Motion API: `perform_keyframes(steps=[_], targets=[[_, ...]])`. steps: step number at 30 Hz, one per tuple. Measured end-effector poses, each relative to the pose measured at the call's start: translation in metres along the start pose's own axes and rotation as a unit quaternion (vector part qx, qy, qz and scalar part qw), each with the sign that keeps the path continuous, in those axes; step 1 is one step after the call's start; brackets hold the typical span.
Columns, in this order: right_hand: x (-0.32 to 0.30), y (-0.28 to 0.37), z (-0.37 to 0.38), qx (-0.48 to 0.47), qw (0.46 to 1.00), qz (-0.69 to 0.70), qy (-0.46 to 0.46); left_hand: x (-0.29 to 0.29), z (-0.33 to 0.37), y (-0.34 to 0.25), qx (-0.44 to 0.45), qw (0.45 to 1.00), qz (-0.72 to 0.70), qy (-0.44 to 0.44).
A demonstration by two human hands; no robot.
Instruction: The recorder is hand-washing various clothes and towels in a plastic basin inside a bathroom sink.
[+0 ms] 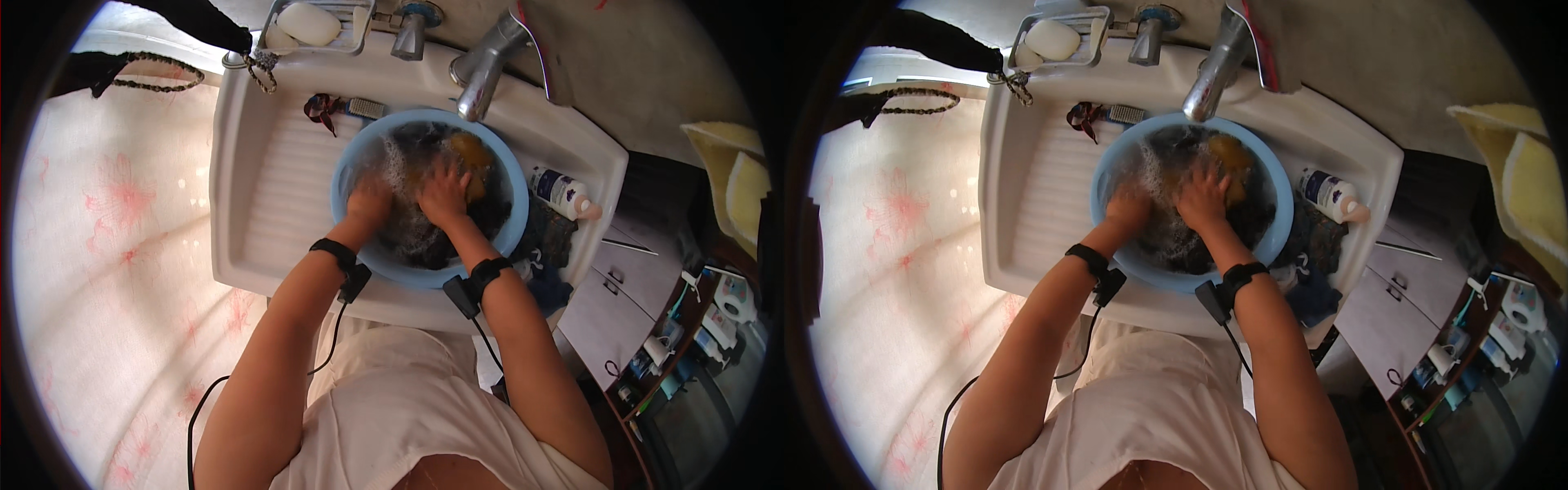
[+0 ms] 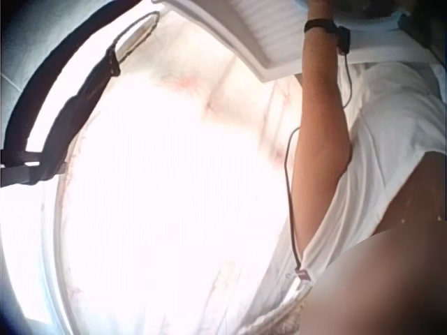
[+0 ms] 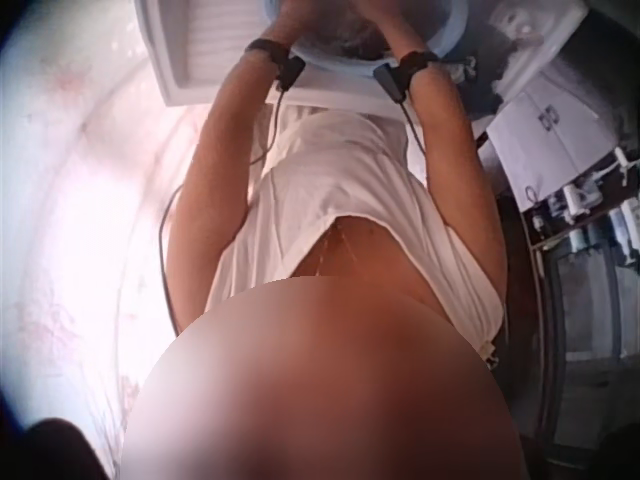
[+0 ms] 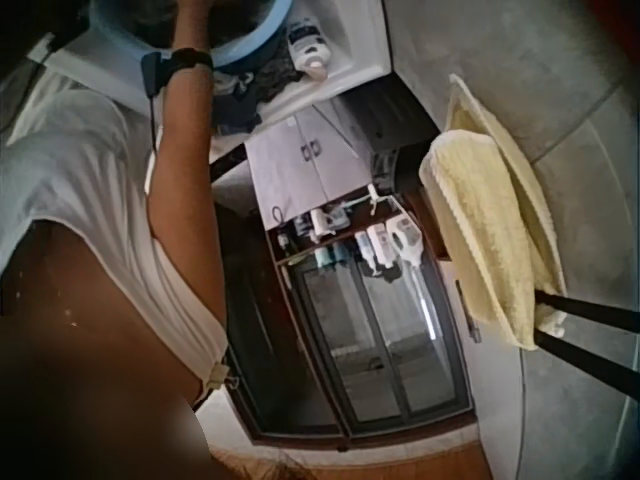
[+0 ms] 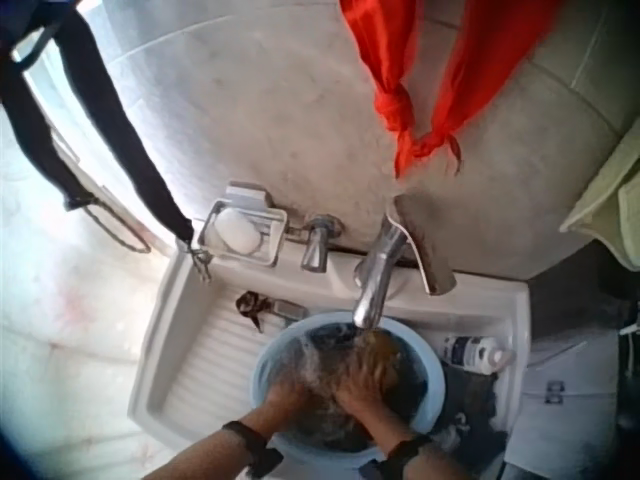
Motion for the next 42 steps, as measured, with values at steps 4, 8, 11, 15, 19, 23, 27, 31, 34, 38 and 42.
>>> perform_keyframes(steps=[4,8,11,15,19,23,27,31,34,38,42], targets=[[-0.011,-0.01,0.001,-0.034,0.998,0.025,0.046,-0.033,-0.006,-0.006,-0.052,0.989,-0.13,0.043],[-0.02,-0.03,-0.013,-0.091,0.989,0.111,0.035,-0.063,-0.027,-0.011,-0.074,0.976,-0.191,-0.079],[-0.035,-0.031,-0.035,-0.13,0.987,0.075,0.052,-0.092,-0.042,-0.013,-0.094,0.966,-0.241,-0.025],[-0.058,-0.017,-0.062,-0.11,0.98,0.166,0.008,-0.147,-0.073,-0.03,0.079,0.925,-0.357,-0.104],[-0.074,-0.021,-0.071,-0.08,0.913,0.397,-0.047,-0.19,-0.098,-0.061,0.238,0.872,-0.411,-0.121],[-0.105,-0.024,-0.075,-0.054,0.734,0.676,0.039,-0.185,-0.103,-0.05,0.123,0.733,-0.669,-0.003],[-0.151,-0.03,-0.086,-0.068,0.633,0.767,0.077,-0.132,-0.091,-0.003,-0.091,0.671,-0.736,0.022],[-0.177,-0.032,-0.099,-0.101,0.598,0.789,0.093,-0.09,-0.095,-0.012,-0.239,0.548,-0.785,0.163],[-0.192,-0.025,-0.116,-0.146,0.527,0.831,0.102,-0.093,-0.093,-0.04,-0.199,0.406,-0.857,0.247],[-0.191,-0.018,-0.143,-0.152,0.417,0.879,0.174,-0.108,-0.091,-0.062,-0.099,0.365,-0.895,0.235],[-0.152,-0.033,-0.148,-0.173,0.354,0.893,0.217,-0.113,-0.077,-0.075,-0.095,0.28,-0.941,0.163]])
Point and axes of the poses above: each hand's wrist, its own z-axis towards the middle knuckle, its own x-axis out of the palm, y = z × x, the point moved 4 cm from there along z, towards the middle knuckle, and after that the axes turned 7 degrees about -z, right-handed, at the moved point
